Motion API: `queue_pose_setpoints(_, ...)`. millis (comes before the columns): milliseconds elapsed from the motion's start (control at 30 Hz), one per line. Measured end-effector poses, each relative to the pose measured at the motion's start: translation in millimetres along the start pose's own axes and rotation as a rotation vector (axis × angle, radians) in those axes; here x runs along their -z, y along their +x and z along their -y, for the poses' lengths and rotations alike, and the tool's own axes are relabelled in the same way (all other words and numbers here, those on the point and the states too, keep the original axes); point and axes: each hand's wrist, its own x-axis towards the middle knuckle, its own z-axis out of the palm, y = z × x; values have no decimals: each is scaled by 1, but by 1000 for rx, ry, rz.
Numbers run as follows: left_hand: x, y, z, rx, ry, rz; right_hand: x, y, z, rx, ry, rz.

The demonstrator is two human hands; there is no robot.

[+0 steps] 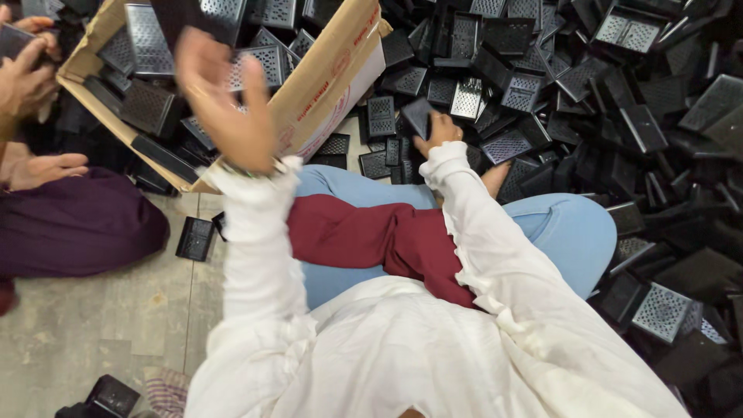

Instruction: The person sits cross-legged on the floor surrounded by black plastic grater boxes and places them one at a time into a large cardboard box, occasionally turning an item over in their hands before adding it.

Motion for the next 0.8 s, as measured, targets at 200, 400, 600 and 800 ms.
queue_pose_setpoints(200,-83,-135,17,1125,-317,369,67,-60,62,-520,1820,610)
queue_pose_setpoints(400,-91,-169,40,1261,-1329,313,71,-102,69,-685,1517,817)
queue_pose_setpoints(600,-88,-160,90,1262,-1193,-27,40,-31,3,44,56,189)
queue_pose_setpoints(800,-102,-188,130,1447,-1054,-147,22,6,22,-33,-524,739)
